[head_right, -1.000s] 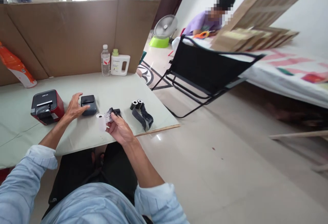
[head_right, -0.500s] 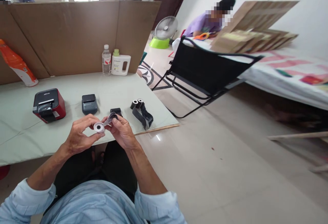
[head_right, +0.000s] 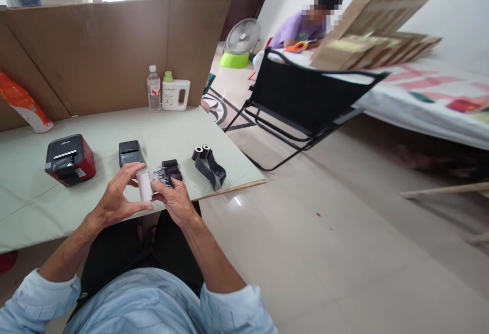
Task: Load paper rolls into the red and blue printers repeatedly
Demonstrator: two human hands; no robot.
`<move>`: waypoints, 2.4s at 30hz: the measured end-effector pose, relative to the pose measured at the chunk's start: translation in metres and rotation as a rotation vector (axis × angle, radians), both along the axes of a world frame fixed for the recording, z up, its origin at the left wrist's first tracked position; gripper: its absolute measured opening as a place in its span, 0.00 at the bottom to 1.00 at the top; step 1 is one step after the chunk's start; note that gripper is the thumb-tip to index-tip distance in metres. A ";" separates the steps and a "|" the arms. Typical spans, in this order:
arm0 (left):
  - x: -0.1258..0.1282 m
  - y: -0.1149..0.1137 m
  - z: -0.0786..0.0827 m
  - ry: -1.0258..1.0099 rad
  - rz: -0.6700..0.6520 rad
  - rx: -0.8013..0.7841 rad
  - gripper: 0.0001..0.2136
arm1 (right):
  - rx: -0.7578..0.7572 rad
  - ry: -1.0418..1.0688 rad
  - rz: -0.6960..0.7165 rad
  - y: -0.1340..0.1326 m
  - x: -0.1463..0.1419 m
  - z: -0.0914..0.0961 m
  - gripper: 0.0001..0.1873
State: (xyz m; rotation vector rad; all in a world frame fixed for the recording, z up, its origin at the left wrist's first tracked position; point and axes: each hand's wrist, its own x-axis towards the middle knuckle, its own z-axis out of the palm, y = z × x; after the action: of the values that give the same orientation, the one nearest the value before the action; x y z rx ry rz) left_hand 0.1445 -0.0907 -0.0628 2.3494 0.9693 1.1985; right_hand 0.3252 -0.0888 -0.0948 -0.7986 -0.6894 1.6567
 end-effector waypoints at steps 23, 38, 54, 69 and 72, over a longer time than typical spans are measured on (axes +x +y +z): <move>-0.003 -0.012 0.011 -0.278 0.011 -0.167 0.27 | 0.018 0.123 0.120 -0.017 -0.012 0.014 0.22; -0.007 -0.027 0.036 -0.093 -0.012 0.048 0.32 | 0.038 0.166 0.393 -0.034 -0.013 0.030 0.27; -0.004 -0.036 0.063 0.454 0.085 0.309 0.26 | 0.234 -0.252 0.060 -0.036 -0.016 0.039 0.20; -0.010 -0.034 0.052 0.187 0.053 0.242 0.29 | 0.156 -0.010 0.156 -0.039 -0.016 0.042 0.24; -0.009 -0.034 0.045 0.208 0.096 0.281 0.29 | 0.155 -0.029 0.140 -0.036 -0.019 0.036 0.24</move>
State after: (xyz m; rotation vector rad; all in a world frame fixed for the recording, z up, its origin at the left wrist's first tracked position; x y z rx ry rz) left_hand 0.1357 -0.1251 -0.0179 2.7209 1.0495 1.2128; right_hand 0.3063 -0.1251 -0.0588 -0.6772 -0.9005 1.6953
